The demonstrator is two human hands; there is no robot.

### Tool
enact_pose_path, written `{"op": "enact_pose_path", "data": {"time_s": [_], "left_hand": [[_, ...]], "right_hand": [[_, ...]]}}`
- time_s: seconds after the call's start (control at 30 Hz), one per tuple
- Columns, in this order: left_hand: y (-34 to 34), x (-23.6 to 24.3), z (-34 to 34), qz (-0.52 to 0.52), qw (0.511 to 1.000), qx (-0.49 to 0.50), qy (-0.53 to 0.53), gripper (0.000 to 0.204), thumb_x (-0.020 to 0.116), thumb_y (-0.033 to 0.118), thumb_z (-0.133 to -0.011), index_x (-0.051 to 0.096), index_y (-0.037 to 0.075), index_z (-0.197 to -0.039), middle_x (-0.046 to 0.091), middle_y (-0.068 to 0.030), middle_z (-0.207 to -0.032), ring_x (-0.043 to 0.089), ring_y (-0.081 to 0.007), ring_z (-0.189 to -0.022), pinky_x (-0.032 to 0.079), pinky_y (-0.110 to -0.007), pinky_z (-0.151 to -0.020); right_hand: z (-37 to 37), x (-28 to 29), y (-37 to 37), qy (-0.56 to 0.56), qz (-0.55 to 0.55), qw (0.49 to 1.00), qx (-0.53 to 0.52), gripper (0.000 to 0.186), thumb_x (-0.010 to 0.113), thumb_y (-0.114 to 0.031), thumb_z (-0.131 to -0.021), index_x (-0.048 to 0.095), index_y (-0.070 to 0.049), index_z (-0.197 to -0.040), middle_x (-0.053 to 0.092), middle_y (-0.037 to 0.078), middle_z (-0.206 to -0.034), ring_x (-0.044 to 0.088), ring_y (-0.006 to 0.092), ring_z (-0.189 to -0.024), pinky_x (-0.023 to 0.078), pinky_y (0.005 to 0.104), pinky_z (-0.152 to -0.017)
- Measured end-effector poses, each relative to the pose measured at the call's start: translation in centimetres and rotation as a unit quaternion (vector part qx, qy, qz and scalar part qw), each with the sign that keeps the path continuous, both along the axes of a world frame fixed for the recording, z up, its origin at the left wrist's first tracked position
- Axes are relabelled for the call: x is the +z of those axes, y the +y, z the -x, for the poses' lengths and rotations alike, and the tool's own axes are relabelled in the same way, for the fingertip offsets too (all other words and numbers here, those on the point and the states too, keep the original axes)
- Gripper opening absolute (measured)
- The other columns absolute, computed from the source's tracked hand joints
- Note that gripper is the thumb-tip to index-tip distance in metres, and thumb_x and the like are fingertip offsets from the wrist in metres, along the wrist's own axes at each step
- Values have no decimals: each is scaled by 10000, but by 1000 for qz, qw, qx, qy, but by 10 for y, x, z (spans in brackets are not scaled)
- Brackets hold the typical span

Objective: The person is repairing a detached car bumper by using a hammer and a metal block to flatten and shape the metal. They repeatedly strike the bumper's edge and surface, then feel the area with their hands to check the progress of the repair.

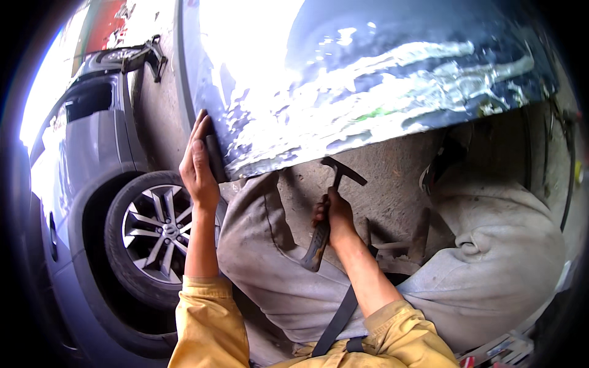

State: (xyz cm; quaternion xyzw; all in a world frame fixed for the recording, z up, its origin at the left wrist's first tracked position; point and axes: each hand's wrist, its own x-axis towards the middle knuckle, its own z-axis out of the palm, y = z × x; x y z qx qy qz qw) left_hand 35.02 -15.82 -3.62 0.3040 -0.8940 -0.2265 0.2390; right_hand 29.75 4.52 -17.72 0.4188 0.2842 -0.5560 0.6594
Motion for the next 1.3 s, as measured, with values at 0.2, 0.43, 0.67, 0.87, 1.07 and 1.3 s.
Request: {"op": "enact_pose_path", "data": {"time_s": [0.2,0.43,0.67,0.87,1.07,1.3], "left_hand": [[6,-3,-10,33,998,-45,9,466,331,324,-978,549,-17,-1210,543,-180,-1252,461,-315,-1231,297,-407,-1058],[16,0,-29,185,978,-61,-70,820,624,559,-712,451,-13,-1274,484,-159,-1214,455,-334,-1131,323,-454,-997],[42,-8,-56,128,982,22,140,822,506,610,-803,455,-76,-1254,504,-224,-1136,502,-362,-1027,398,-446,-885],[97,-3,-84,-516,700,223,440,819,167,644,-911,490,-65,-1160,631,-207,-999,646,-275,-868,537,-361,-774],[106,-46,-85,-715,528,176,423,805,218,656,-900,468,-39,-1220,595,-211,-1112,612,-308,-996,503,-399,-853],[102,-37,-75,-713,469,106,509,380,511,241,-871,520,-26,-1141,601,-165,-1099,598,-295,-1021,470,-399,-911]], "right_hand": [[-10,-69,23,-33,-104,988,-113,258,437,-266,-915,409,-141,-691,403,-31,-551,422,94,-466,402,247,-476],[-17,-87,36,47,-154,987,-24,229,414,-254,-906,412,-125,-717,441,-1,-557,465,141,-492,441,336,-504],[-27,-66,24,37,-116,991,60,242,455,-231,-909,400,-110,-707,427,-19,-572,434,82,-460,405,248,-466],[-44,-46,13,54,-101,988,103,230,444,-215,-915,390,-92,-728,423,3,-596,437,100,-473,417,269,-474],[-51,-45,20,78,-109,983,125,210,434,-201,-904,398,-92,-728,434,-2,-596,446,99,-477,417,264,-485],[-57,-2,19,156,-88,978,106,205,445,-170,-894,385,-98,-712,419,14,-570,438,135,-470,424,291,-470]]}}
